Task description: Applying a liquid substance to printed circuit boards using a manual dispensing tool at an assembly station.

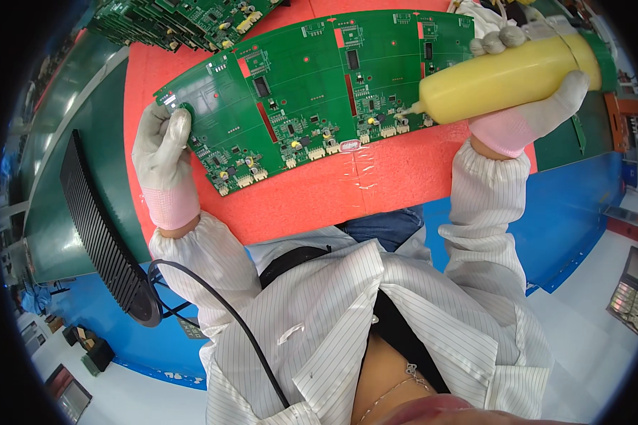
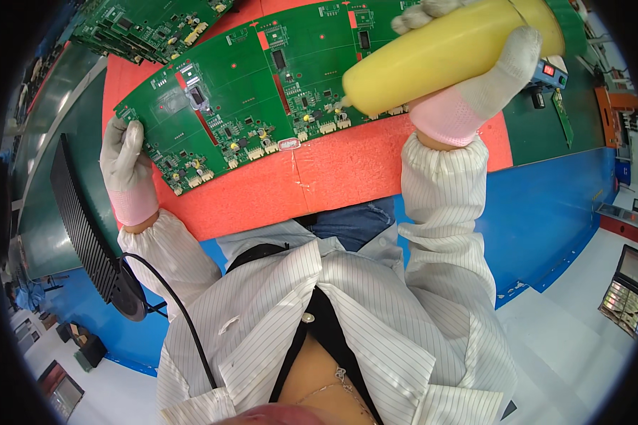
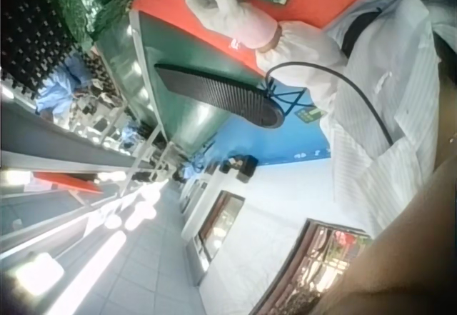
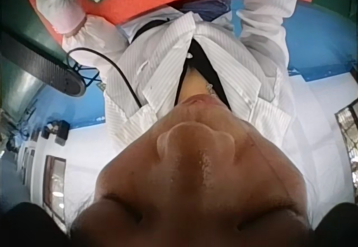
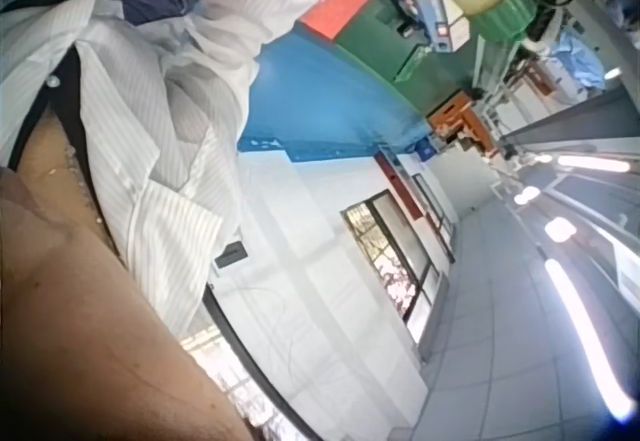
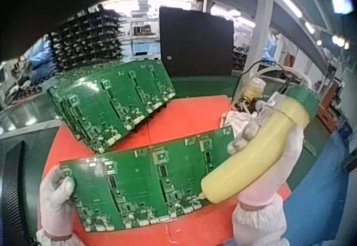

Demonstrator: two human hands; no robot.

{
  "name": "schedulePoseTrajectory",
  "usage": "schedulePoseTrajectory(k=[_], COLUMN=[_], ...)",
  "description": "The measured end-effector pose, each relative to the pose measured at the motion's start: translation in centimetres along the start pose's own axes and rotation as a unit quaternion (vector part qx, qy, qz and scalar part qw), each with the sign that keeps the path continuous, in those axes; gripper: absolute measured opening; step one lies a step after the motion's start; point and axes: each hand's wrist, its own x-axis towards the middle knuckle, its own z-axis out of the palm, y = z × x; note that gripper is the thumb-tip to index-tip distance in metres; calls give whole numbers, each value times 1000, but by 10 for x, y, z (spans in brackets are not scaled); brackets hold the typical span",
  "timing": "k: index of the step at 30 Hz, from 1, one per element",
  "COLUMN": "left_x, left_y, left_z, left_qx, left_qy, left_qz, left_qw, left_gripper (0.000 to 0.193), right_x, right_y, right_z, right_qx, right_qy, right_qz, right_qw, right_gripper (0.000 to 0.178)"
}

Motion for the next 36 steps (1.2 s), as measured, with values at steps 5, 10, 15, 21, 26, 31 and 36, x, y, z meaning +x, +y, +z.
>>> schedulePoseTrajectory(k=[5,10,15,21,26,31,36], left_x=[-3,-3,-4,-3,-3,-3,-2], left_y=[5,7,10,10,6,7,4], left_z=[-8,-19,-7,-6,-14,-15,-16], left_qx=[0,9,19,19,27,35,41], left_qy=[-18,-25,20,21,1,-14,-16], left_qz=[17,37,38,32,32,25,30], left_qw=[1000,999,999,999,999,999,999], left_gripper=[24,23,27,27,25,23,23], right_x=[4,7,8,8,7,5,6], right_y=[-17,-28,-27,-24,-23,-24,-31], right_z=[4,-9,-20,-26,-28,-25,-23], right_qx=[-20,-50,-112,-77,-59,-93,-71], right_qy=[-55,-6,-14,-14,-16,18,-35], right_qz=[-21,-56,-34,-42,-35,-39,-21], right_qw=[998,997,993,996,997,995,997], right_gripper=[63,64,63,63,64,64,62])
